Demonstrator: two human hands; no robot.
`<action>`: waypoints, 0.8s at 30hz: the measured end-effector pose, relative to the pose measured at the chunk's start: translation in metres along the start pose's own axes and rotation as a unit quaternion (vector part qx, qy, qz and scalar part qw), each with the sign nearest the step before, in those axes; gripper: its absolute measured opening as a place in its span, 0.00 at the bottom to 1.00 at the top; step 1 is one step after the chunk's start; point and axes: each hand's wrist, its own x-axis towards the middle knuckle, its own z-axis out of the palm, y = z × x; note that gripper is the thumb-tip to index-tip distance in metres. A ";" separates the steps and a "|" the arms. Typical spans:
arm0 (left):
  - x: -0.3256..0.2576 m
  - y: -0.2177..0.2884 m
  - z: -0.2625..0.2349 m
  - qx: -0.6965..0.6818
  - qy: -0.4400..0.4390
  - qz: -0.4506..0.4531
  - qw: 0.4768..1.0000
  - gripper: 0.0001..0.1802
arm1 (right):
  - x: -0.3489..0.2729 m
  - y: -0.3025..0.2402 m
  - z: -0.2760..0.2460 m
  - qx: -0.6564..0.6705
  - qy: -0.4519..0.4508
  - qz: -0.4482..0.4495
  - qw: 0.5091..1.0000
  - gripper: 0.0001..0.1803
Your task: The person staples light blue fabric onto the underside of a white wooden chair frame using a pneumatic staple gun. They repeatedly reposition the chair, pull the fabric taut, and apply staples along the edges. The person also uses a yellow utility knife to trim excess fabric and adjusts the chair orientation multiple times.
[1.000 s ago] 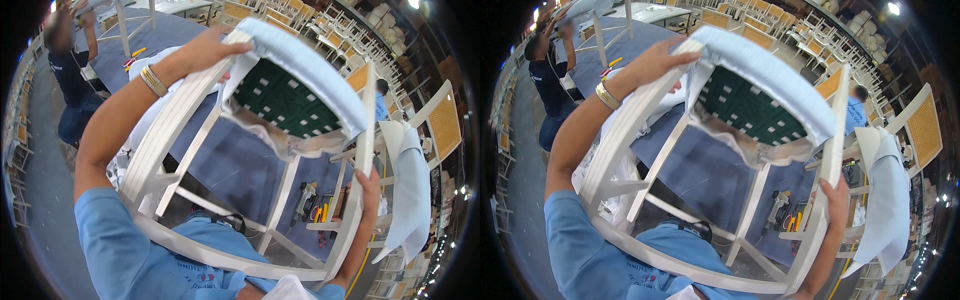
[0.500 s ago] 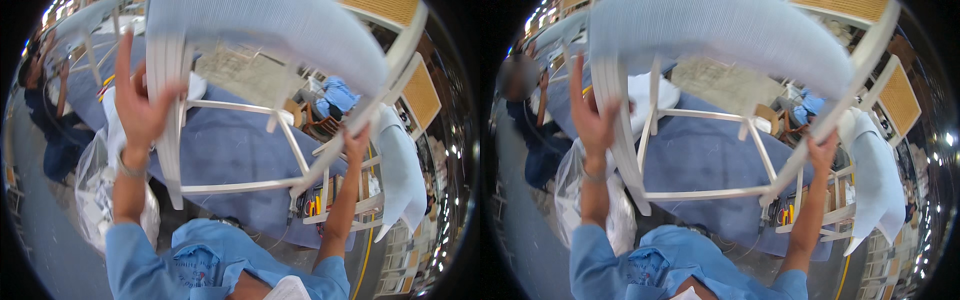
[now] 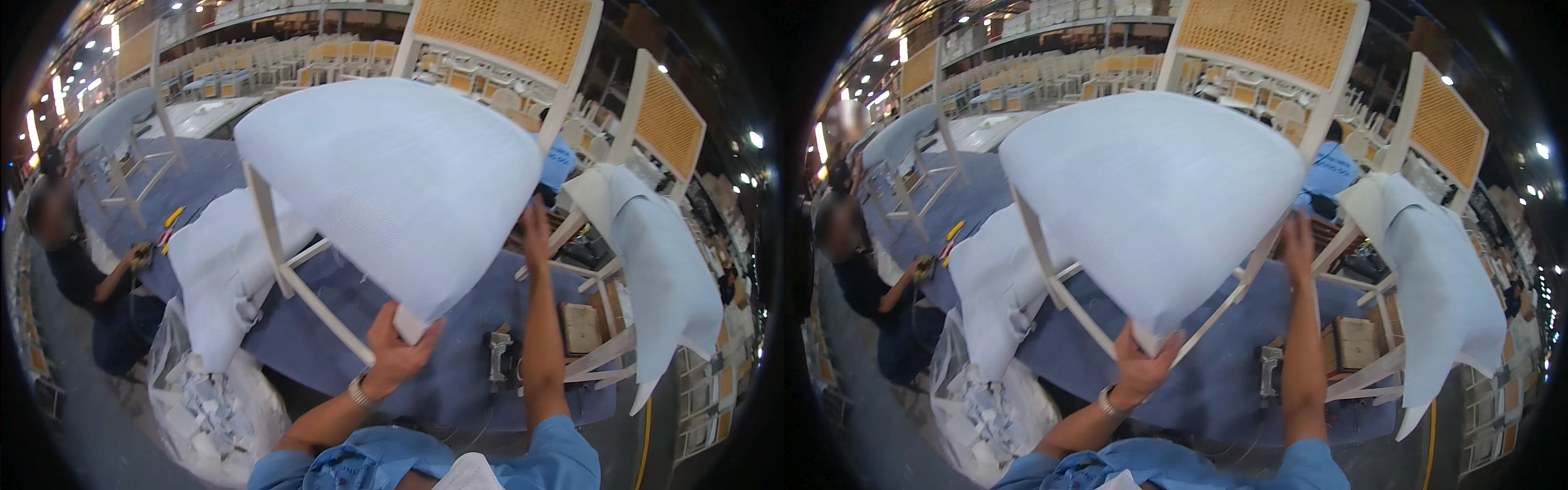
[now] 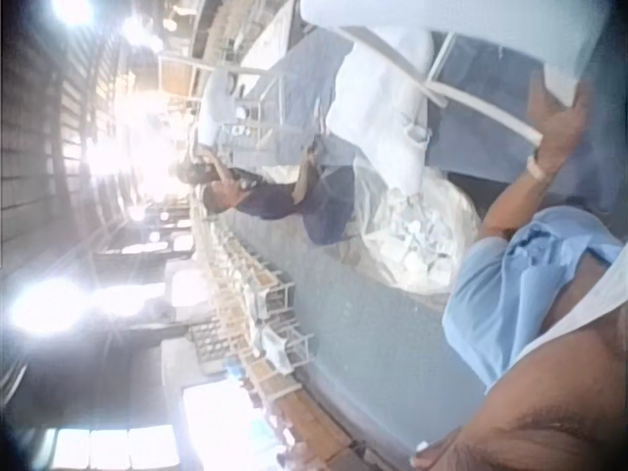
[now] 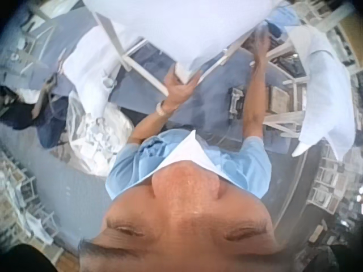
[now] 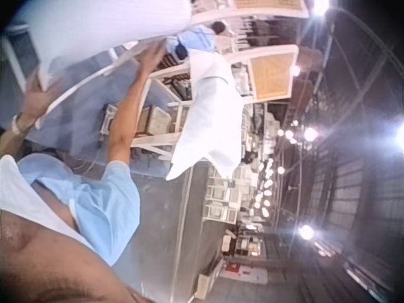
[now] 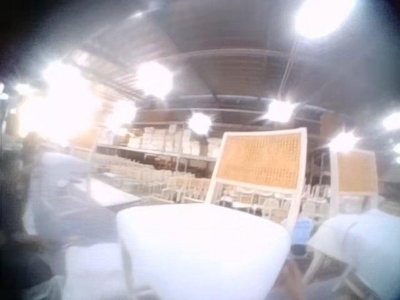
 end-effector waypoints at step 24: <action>0.007 0.009 -0.075 0.140 -0.032 0.204 0.968 0.31 | -0.225 -0.115 -0.049 0.296 0.161 0.070 0.939 0.39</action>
